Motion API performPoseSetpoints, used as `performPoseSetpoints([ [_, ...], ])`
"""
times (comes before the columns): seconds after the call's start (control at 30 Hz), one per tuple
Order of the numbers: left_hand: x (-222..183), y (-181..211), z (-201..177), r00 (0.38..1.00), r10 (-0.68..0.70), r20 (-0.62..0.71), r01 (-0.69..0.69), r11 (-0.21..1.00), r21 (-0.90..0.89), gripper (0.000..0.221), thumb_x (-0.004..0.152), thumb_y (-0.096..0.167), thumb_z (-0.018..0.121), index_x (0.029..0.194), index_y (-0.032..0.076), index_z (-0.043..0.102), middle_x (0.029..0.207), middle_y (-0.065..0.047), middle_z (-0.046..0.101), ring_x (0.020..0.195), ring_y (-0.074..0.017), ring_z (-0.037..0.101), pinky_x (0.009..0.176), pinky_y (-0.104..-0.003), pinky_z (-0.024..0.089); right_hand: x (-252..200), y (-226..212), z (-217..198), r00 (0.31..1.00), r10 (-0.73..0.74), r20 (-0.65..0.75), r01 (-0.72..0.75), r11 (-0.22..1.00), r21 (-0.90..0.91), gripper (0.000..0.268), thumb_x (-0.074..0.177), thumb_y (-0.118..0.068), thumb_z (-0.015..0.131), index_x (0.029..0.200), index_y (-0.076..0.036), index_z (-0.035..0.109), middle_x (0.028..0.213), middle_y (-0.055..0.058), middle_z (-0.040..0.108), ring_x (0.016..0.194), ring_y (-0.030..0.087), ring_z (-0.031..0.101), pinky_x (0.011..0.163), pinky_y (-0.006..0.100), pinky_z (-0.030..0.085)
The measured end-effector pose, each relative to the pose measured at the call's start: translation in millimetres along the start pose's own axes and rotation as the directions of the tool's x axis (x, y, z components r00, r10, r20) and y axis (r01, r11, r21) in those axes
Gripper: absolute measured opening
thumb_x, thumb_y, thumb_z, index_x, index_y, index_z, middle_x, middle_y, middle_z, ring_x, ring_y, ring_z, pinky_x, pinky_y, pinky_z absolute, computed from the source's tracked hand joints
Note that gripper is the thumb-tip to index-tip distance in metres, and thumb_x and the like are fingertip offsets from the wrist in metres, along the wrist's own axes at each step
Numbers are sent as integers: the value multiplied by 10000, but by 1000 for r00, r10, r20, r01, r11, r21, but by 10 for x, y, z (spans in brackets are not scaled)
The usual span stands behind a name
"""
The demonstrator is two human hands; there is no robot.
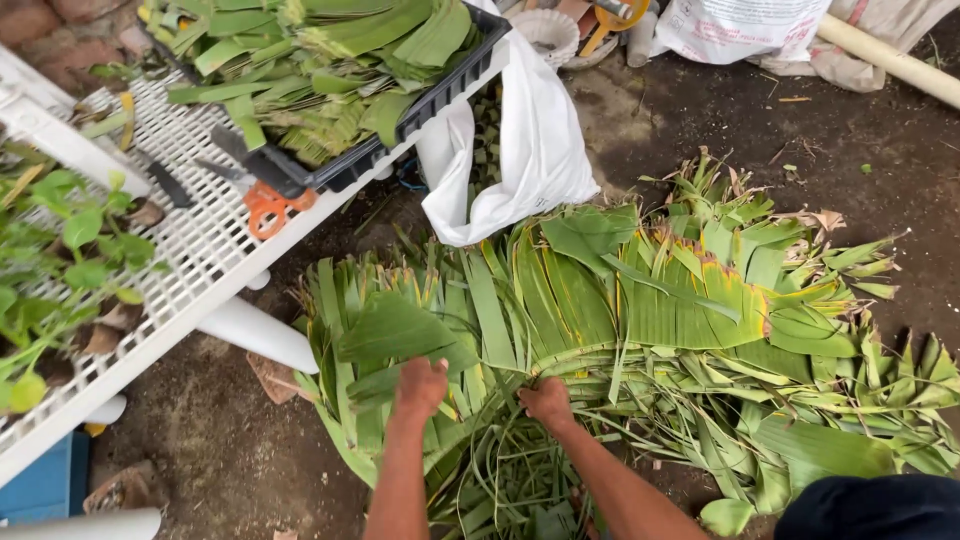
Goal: The person is removing the central rib from banana leaves using a knife and then tearing the leaves into uniform strips.
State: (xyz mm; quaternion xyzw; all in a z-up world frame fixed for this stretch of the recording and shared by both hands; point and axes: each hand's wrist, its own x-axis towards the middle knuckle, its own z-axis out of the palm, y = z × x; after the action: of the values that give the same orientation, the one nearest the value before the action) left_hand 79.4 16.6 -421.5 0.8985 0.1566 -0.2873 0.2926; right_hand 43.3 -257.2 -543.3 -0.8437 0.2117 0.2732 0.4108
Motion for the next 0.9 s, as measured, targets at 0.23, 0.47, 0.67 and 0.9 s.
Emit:
performPoseSetpoints([
  [0.23,-629,582,553,911,-271,310,407,472,-782,838,990,490,535,1444,-185,335,1216,-467,584,941,-528,705,746,-622,620,-1074,-862,-868,931,-168,323,156,986,62,486,967,-181,666,1392,28,556,811,105,773,650,178,683,654,343,541],
  [0.47,-481,550,729,851,-93,516,458,-349,-818,752,979,188,685,1580,56,254,1543,-290,392,1409,-456,440,1142,-607,381,-2171,-1724,-1791,765,-197,613,313,946,-86,503,1014,-99,595,1486,12,460,909,189,734,640,161,599,681,300,527],
  [0.67,-808,872,307,965,-137,225,203,-154,-967,522,999,296,686,1386,70,419,1447,-248,553,1356,-418,524,1197,-612,287,-2314,-1535,-2030,820,-227,526,249,968,31,470,995,-183,657,1417,-3,555,890,143,757,642,132,617,669,277,527],
  [0.9,-2708,1596,-814,995,84,50,68,-233,-970,430,1043,205,491,1342,-102,528,1269,-298,654,1155,-330,651,1021,-385,517,-2813,-1546,-1976,872,-158,464,-112,858,502,564,928,-361,612,1320,44,627,1188,175,750,838,160,607,690,282,467],
])
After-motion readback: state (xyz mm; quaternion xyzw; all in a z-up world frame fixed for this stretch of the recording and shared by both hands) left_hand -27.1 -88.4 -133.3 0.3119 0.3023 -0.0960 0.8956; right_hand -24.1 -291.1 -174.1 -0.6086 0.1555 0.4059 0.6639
